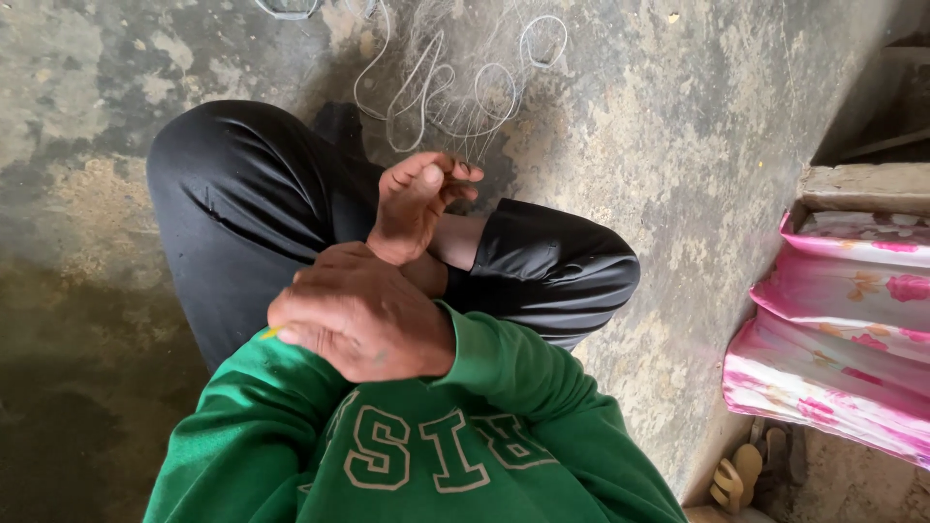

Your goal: Repairing a fine-mesh fishing net using a yellow net needle

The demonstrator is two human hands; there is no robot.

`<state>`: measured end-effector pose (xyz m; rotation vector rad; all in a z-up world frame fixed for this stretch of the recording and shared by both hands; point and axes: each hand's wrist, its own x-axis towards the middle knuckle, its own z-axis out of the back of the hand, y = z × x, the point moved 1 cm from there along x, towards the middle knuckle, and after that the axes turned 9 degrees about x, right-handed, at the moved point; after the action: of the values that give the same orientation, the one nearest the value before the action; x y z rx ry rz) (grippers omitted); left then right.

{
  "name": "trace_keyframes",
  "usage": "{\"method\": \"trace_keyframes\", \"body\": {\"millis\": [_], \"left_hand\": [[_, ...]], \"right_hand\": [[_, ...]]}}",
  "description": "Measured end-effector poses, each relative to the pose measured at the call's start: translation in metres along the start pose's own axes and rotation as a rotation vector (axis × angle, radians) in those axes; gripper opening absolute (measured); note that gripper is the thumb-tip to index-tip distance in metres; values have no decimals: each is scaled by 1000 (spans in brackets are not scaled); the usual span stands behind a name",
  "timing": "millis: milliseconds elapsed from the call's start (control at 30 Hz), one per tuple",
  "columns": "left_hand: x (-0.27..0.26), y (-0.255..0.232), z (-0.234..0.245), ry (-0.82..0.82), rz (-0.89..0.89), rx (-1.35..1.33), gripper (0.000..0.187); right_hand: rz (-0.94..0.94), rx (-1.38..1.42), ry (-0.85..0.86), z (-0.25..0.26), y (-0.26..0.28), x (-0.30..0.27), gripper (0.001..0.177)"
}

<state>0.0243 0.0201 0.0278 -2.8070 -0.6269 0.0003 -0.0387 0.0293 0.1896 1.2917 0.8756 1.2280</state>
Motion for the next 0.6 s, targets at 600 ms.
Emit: {"method": "trace_keyframes", "body": {"millis": [600], "left_hand": [[6, -42, -46, -366, -229, 516, 36]], "right_hand": [[-119, -1378, -8, 118, -2, -14, 6]]}}
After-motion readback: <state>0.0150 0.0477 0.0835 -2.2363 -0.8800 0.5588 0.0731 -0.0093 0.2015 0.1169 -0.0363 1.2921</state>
